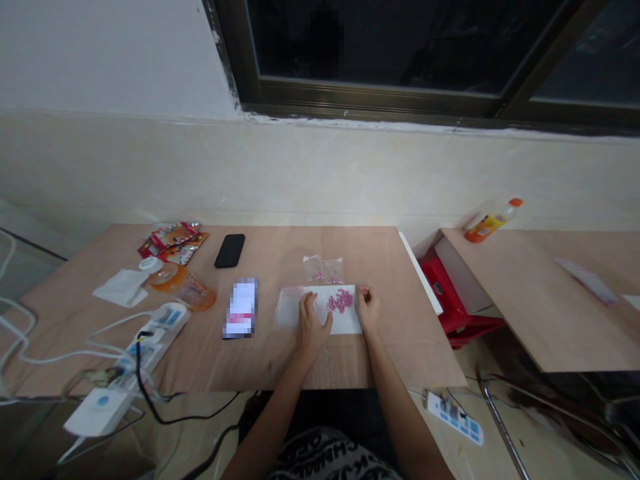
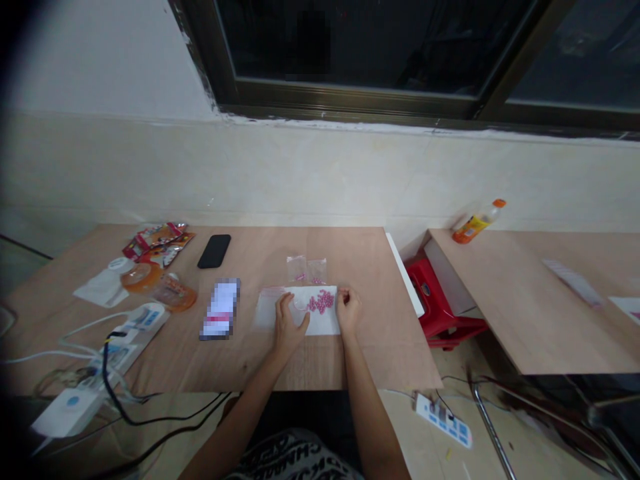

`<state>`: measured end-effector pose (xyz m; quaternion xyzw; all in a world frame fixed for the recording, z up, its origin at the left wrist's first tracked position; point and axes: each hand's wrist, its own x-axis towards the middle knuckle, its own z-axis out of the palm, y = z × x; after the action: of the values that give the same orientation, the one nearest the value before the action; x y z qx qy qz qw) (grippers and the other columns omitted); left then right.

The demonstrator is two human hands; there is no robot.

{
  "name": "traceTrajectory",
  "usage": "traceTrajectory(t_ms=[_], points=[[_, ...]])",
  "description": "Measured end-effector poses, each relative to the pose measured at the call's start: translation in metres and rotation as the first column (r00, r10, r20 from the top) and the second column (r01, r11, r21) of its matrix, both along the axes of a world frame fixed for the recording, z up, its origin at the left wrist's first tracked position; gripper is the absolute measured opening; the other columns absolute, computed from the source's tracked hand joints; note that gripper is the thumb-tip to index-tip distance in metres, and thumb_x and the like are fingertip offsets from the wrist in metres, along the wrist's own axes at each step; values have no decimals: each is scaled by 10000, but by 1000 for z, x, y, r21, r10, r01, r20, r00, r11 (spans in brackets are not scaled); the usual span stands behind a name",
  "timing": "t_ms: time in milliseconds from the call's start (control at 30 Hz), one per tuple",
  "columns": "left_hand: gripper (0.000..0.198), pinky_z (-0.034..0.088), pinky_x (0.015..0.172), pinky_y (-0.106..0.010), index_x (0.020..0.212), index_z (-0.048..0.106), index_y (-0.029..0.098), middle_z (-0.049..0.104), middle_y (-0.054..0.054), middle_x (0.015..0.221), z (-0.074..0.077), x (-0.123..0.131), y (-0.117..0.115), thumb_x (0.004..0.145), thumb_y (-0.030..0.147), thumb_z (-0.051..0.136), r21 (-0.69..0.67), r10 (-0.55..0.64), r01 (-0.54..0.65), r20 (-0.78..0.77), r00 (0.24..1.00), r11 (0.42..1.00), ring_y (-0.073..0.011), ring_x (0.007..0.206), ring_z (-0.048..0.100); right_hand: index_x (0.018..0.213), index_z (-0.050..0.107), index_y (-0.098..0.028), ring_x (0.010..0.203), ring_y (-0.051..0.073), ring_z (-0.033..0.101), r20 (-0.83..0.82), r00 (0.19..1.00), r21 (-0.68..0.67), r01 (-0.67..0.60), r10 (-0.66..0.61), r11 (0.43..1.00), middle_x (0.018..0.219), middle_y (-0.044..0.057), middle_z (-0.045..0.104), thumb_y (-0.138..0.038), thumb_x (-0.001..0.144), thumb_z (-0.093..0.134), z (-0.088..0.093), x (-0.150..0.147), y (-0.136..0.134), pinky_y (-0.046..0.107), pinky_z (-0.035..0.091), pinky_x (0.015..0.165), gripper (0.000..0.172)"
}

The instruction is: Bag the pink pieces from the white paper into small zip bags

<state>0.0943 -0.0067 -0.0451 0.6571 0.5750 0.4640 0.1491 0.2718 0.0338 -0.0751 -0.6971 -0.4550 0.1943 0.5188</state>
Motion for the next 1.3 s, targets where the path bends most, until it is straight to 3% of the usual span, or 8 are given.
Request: traceTrajectory(t_ms=[267, 367, 533, 700, 1033, 1300], points=[[565, 439, 1062, -471, 1325, 349, 196, 463, -136, 1286, -17, -1, 0, 823, 231, 605, -12, -47, 47, 21, 999, 999, -267, 1250, 482, 859, 662, -169, 696, 192, 602, 19, 1000, -8, -13, 13, 1000, 775, 55, 686, -397, 847, 489, 1, 1, 1, 289, 442, 681, 287], [567, 441, 1061, -469, 1327, 346, 198, 463, -137, 1295, -19, -1, 0, 825, 243, 606, -8, -60, 60, 21, 998, 998, -266, 1256, 480, 866, 679, -165, 721, 196, 588, 116, 992, -27, -56, 59, 998, 787, 58, 689, -389, 849, 496, 6, 1, -2, 300, 421, 712, 290], [554, 444, 1058, -479, 1324, 341, 197, 462, -140, 1297, -18, -1, 0, 835, 245, 596, 10, -82, 82, 20, 996, 997, -267, 1262, 476, 827, 713, -210, 900, 225, 555, 437, 874, -84, -198, 215, 977, 863, 52, 697, -384, 860, 555, 19, -5, -14, 335, 335, 818, 237], [545, 451, 1054, -477, 1312, 361, 208, 472, -133, 1291, -18, -1, 0, 825, 241, 603, -18, -82, 82, 32, 996, 996, -266, 1255, 488, 917, 735, -252, 930, 241, 526, 539, 791, -154, -244, 289, 957, 945, 60, 706, -382, 861, 603, 24, -12, -19, 337, 305, 799, 193], [574, 455, 1046, -473, 1329, 352, 208, 475, -132, 1297, -19, -2, 0, 819, 243, 613, -13, -88, 89, 41, 995, 996, -265, 1252, 489, 861, 736, -254, 919, 240, 521, 547, 776, -178, -260, 315, 949, 915, 49, 710, -355, 860, 609, 22, -10, -15, 337, 299, 790, 162], [616, 528, 941, -435, 1336, 338, 215, 458, -146, 1335, -24, -3, 2, 797, 235, 636, -35, -124, 128, 107, 987, 991, -269, 1266, 479, 827, 742, -247, 877, 228, 565, 370, 882, -136, -261, 293, 956, 800, 33, 686, -429, 863, 576, 35, -17, -13, 355, 340, 819, 249]])
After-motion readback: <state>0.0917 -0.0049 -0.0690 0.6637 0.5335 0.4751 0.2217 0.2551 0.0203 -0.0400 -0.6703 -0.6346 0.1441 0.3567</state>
